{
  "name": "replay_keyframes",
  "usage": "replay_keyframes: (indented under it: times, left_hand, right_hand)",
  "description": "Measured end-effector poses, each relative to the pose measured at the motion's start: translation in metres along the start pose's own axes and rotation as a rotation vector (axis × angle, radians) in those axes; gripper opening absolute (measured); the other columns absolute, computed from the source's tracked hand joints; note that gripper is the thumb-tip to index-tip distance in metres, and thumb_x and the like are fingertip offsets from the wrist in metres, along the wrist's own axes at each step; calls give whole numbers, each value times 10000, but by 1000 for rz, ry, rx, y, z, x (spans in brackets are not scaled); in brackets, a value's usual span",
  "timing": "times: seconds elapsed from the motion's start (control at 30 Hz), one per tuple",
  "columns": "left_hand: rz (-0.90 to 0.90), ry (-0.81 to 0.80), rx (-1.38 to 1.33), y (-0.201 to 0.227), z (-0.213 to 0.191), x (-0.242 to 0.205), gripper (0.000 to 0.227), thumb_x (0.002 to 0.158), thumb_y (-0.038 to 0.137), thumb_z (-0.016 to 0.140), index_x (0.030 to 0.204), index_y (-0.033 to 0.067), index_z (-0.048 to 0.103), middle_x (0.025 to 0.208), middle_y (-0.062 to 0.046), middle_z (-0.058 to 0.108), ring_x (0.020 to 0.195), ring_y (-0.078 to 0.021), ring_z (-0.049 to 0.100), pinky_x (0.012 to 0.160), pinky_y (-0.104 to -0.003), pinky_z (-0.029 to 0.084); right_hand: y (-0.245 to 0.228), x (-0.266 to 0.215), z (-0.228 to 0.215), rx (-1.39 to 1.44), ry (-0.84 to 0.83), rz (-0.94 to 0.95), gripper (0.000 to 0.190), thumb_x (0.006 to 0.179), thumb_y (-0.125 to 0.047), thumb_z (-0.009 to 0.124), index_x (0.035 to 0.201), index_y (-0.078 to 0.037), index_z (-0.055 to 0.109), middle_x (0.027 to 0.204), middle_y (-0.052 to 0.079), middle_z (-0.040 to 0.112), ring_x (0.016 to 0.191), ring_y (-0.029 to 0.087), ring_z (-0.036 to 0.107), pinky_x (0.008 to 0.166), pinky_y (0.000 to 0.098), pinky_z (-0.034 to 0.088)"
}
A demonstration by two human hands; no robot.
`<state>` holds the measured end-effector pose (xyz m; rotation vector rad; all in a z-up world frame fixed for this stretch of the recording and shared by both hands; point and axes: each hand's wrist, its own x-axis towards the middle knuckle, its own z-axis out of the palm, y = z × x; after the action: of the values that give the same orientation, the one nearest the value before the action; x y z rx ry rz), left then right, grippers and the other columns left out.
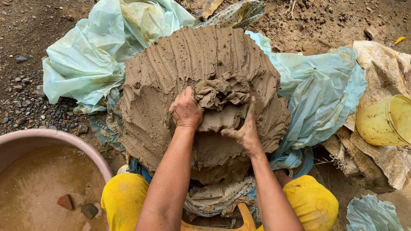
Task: The person is wedging a large mound of clay by hand, repeatedly pushing, folding, and kneading the mass on a plastic-covered surface. They occasionally pull off smaller pieces of clay and work them between their hands before reincorporating them into the main mass.
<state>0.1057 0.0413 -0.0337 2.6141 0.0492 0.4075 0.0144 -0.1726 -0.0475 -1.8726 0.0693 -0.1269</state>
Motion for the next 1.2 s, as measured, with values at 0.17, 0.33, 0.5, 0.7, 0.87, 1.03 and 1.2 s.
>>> replay_keyframes:
  times: [0.17,0.33,0.5,0.7,0.87,1.03,1.2]
  left_hand:
    - [30,65,8,-1,3,-2,296,690,-74,675,923,75,569,881,-134,722,846,-285,720,685,-424,557]
    - [0,43,24,-8,19,-8,247,765,-87,653,903,96,561,863,-108,719,796,-243,709,644,-406,537]
    - [31,174,38,-14,27,-2,247,827,-106,625,911,116,558,878,-87,724,782,-216,704,631,-377,529]
    - [-48,3,-5,-7,9,3,185,877,-66,566,864,118,550,820,-92,716,758,-238,708,576,-419,514]
    - [111,156,-22,-5,3,-2,236,720,-59,581,902,85,535,898,-146,713,849,-306,719,697,-421,560]
    - [15,-33,-16,1,-4,0,234,743,-69,599,920,76,551,924,-149,721,874,-299,722,703,-428,551]
    - [9,-19,-16,1,-2,0,284,680,-61,635,917,76,557,971,-159,729,911,-307,717,755,-429,552]
  right_hand:
    - [-22,8,15,578,51,324,1278,645,-325,868,1622,-221,49,1707,72,49,1519,301,261,1058,594,482]
    - [29,32,12,1020,203,233,885,919,-366,650,1629,-154,166,1622,45,219,1317,340,526,679,399,657]
    - [71,81,17,-197,333,371,819,1031,7,491,1773,-212,221,1200,287,636,1008,450,635,761,242,659]
    - [11,41,-18,0,151,-5,1001,848,86,733,1637,-105,146,1645,154,199,1454,308,303,1087,367,372]
    - [-16,-41,10,-68,490,-45,634,845,89,504,1439,-131,546,1628,142,420,1423,364,538,1057,446,528]
    - [51,-18,33,-884,168,-209,503,842,74,516,1297,-8,718,1469,358,454,1485,471,418,1304,494,249]
    - [46,-19,26,-680,97,-25,454,858,51,617,1302,-9,694,1584,322,337,1525,426,281,1287,493,174]
